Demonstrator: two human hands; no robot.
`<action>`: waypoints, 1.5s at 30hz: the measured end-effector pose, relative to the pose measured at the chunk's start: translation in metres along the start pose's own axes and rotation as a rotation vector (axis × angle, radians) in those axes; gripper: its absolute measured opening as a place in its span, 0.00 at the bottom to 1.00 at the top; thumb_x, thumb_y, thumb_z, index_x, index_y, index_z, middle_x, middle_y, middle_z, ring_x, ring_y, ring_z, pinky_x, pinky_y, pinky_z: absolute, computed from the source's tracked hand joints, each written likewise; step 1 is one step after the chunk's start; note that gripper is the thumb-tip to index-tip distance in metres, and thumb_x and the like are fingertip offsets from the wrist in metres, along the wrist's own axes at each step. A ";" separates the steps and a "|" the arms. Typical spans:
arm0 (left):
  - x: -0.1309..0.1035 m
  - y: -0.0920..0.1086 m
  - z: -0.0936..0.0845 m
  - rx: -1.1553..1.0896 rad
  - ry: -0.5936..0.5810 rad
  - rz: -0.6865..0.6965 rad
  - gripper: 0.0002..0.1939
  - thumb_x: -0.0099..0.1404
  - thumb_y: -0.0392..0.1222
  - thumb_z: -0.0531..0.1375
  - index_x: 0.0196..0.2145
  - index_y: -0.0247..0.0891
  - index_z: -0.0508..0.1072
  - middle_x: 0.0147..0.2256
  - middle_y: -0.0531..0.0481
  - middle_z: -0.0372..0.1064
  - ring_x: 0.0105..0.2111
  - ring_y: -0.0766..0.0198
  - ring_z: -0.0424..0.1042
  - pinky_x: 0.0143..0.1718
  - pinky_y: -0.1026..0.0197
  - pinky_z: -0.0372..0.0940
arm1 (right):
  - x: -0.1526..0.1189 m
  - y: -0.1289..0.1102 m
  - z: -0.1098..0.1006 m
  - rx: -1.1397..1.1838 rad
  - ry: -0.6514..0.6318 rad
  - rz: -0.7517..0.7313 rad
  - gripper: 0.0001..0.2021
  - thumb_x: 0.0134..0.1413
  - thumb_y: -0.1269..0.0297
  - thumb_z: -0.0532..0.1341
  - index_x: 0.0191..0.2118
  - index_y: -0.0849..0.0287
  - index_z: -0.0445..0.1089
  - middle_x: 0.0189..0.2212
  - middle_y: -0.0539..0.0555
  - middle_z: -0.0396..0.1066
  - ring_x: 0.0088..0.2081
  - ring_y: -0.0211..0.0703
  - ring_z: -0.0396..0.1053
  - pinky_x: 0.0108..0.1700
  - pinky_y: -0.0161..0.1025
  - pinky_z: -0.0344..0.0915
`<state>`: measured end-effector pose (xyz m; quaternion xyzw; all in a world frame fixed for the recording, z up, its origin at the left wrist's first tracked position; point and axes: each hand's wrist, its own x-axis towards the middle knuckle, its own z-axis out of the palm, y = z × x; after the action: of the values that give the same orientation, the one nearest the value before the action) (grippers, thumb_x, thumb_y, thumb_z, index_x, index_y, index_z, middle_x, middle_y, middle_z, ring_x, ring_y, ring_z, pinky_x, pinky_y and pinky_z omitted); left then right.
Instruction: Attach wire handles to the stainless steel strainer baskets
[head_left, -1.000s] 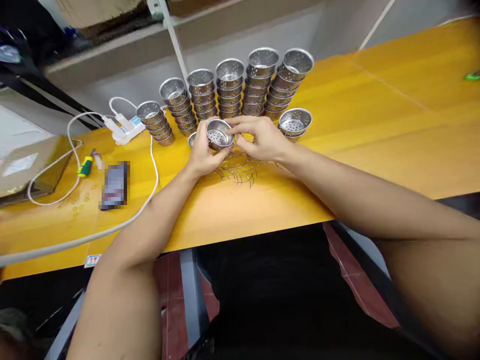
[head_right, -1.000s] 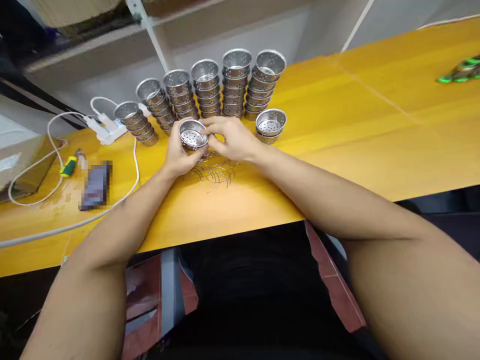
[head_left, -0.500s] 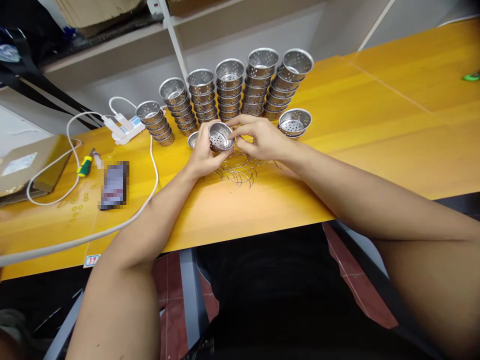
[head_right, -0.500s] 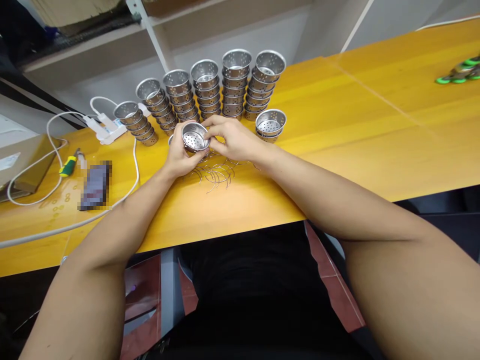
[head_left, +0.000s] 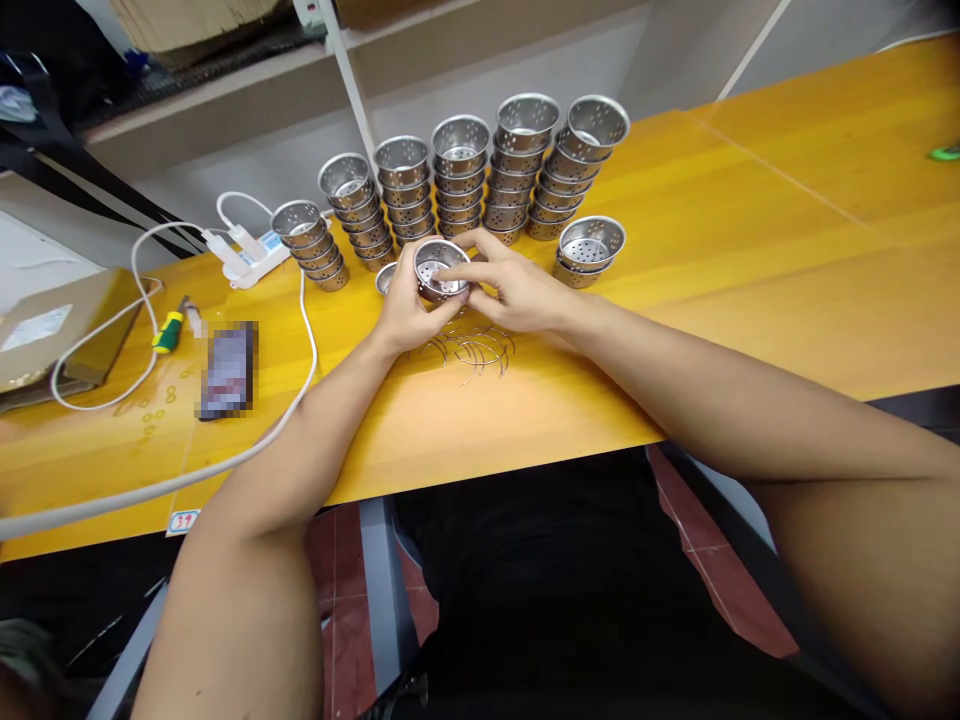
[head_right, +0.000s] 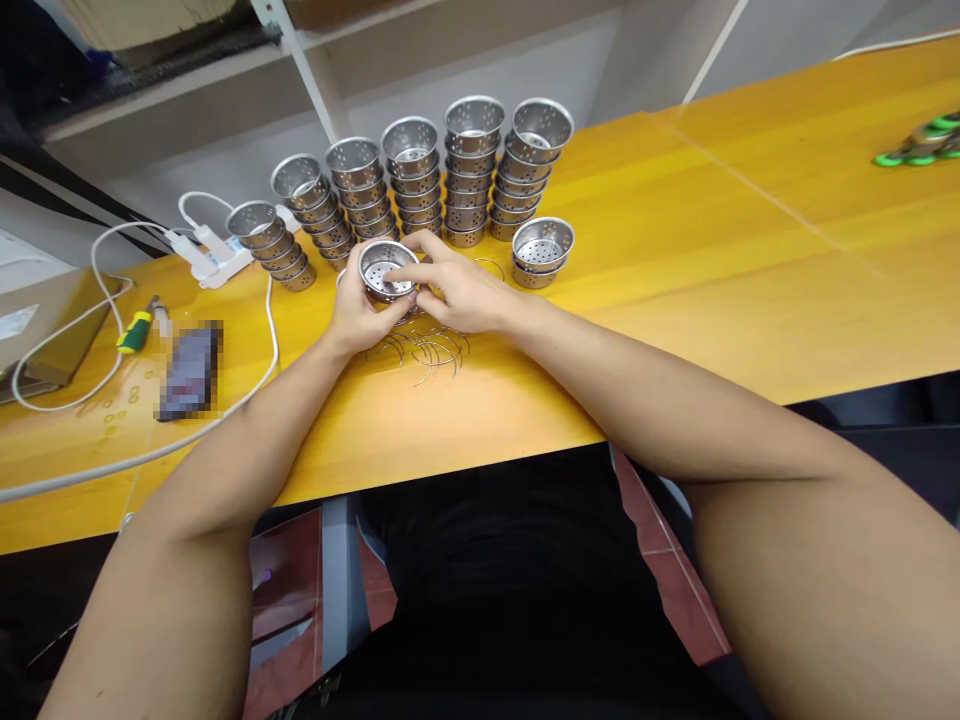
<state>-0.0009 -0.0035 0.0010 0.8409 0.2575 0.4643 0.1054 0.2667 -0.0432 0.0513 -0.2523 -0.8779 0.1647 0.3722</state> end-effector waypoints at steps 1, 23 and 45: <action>0.000 -0.001 0.000 -0.002 -0.001 0.004 0.47 0.80 0.76 0.67 0.82 0.55 0.55 0.72 0.39 0.73 0.74 0.39 0.80 0.81 0.31 0.75 | 0.000 0.000 0.000 0.000 -0.002 -0.002 0.25 0.76 0.63 0.65 0.72 0.44 0.86 0.77 0.62 0.71 0.79 0.70 0.73 0.83 0.74 0.70; 0.006 0.001 -0.026 0.243 0.147 -0.224 0.53 0.69 0.81 0.75 0.78 0.52 0.66 0.82 0.38 0.67 0.88 0.30 0.60 0.90 0.20 0.60 | -0.006 -0.021 -0.109 -0.403 0.054 0.299 0.41 0.64 0.58 0.79 0.80 0.52 0.71 0.75 0.71 0.70 0.75 0.82 0.73 0.81 0.74 0.73; -0.012 -0.038 -0.018 0.233 0.155 -0.576 0.52 0.57 0.41 0.85 0.70 0.44 0.63 0.77 0.28 0.61 0.86 0.20 0.60 0.94 0.17 0.50 | -0.026 0.009 -0.166 -0.518 -0.326 0.671 0.31 0.55 0.61 0.89 0.60 0.46 0.81 0.49 0.56 0.80 0.45 0.55 0.79 0.48 0.52 0.76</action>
<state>-0.0338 0.0208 -0.0133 0.7020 0.5436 0.4453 0.1154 0.4073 -0.0334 0.1436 -0.5785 -0.8069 0.0889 0.0797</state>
